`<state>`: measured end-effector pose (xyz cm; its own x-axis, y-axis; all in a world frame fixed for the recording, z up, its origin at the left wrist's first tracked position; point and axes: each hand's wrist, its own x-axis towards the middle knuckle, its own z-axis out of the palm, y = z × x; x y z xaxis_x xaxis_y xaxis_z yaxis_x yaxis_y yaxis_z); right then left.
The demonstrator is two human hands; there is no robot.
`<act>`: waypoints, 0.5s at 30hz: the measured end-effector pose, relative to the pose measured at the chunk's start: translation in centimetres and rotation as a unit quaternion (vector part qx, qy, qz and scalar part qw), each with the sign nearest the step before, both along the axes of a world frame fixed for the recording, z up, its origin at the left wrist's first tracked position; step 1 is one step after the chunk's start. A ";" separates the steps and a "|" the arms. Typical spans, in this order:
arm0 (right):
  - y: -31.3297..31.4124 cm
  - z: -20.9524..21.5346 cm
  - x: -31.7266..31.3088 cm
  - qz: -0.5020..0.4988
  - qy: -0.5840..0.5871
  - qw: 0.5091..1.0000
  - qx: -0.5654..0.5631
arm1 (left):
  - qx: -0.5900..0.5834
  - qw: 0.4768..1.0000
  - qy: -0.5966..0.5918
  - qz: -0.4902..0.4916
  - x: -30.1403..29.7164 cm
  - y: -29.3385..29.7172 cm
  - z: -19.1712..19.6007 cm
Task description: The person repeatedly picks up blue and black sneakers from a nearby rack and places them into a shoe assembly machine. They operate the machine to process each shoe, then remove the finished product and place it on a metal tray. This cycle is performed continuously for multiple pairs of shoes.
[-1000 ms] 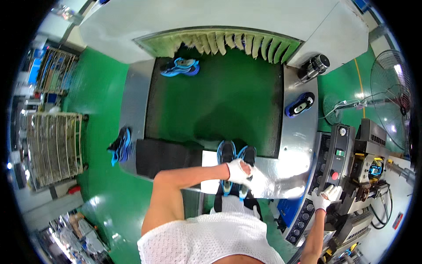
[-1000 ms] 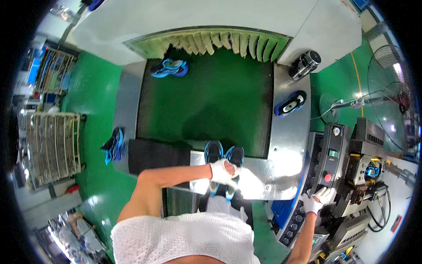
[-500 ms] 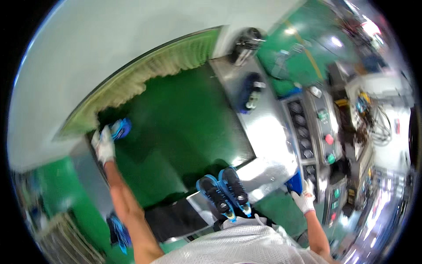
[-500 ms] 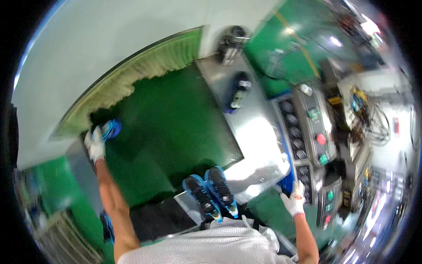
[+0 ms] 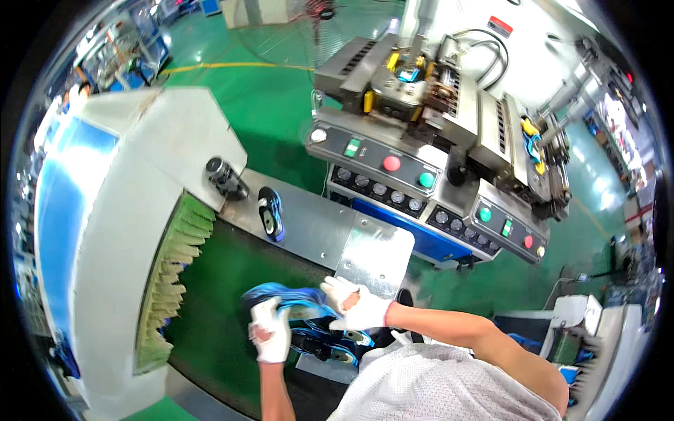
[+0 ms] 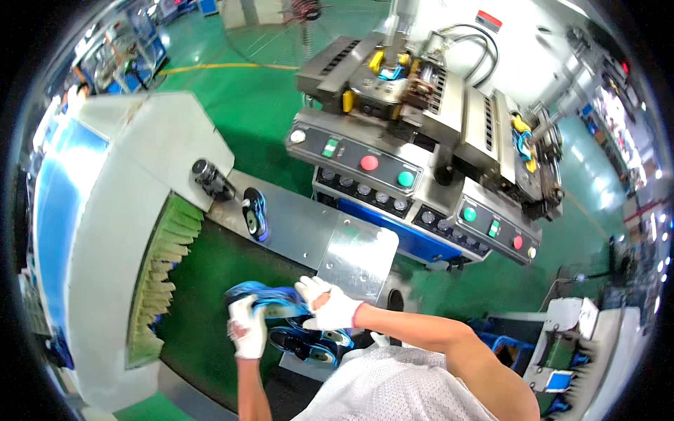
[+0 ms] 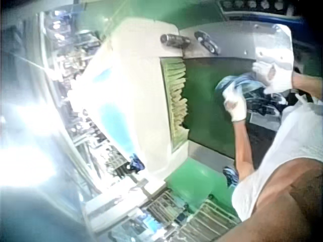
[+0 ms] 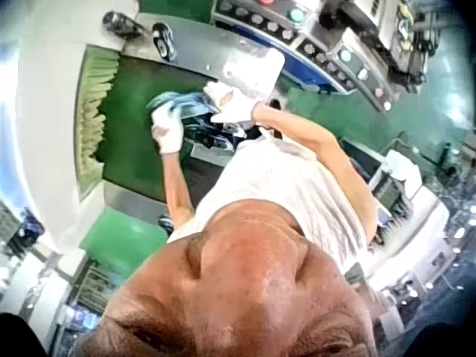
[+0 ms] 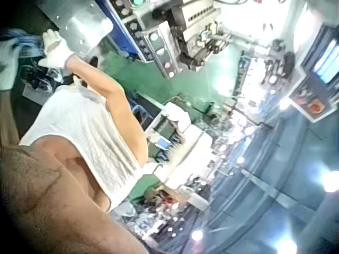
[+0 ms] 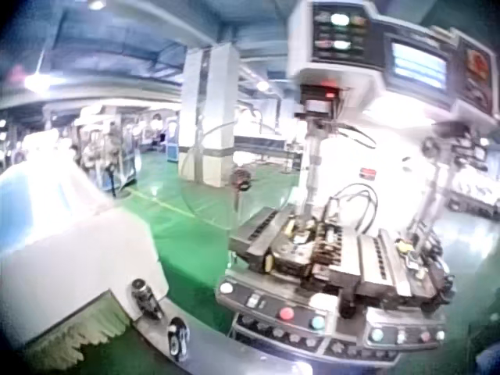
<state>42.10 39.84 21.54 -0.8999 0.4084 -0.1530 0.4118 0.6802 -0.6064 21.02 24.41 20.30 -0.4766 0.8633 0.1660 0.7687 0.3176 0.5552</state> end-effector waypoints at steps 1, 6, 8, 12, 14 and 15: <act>0.1 0.1 -0.7 -0.021 -0.030 0.998 0.042 | 0.048 0.996 -0.060 -0.040 3.1 3.1 1.2; 8.3 3.1 9.7 -0.180 0.084 0.979 -0.054 | 0.111 0.951 -0.260 -0.123 15.2 17.7 6.3; 10.0 6.1 16.0 -0.256 0.184 0.949 0.009 | 0.113 0.945 -0.192 -0.238 20.3 22.7 9.4; 14.0 9.3 28.3 -0.360 0.123 0.902 -0.204 | 0.164 0.878 -0.063 -0.446 31.4 30.2 15.3; 13.8 8.8 35.4 -0.493 0.223 0.786 -0.300 | 0.129 0.859 -0.148 -0.473 37.2 33.6 19.2; 13.3 8.7 37.4 -0.491 0.342 0.727 -0.335 | 0.199 0.846 -0.147 -0.473 38.8 36.0 18.5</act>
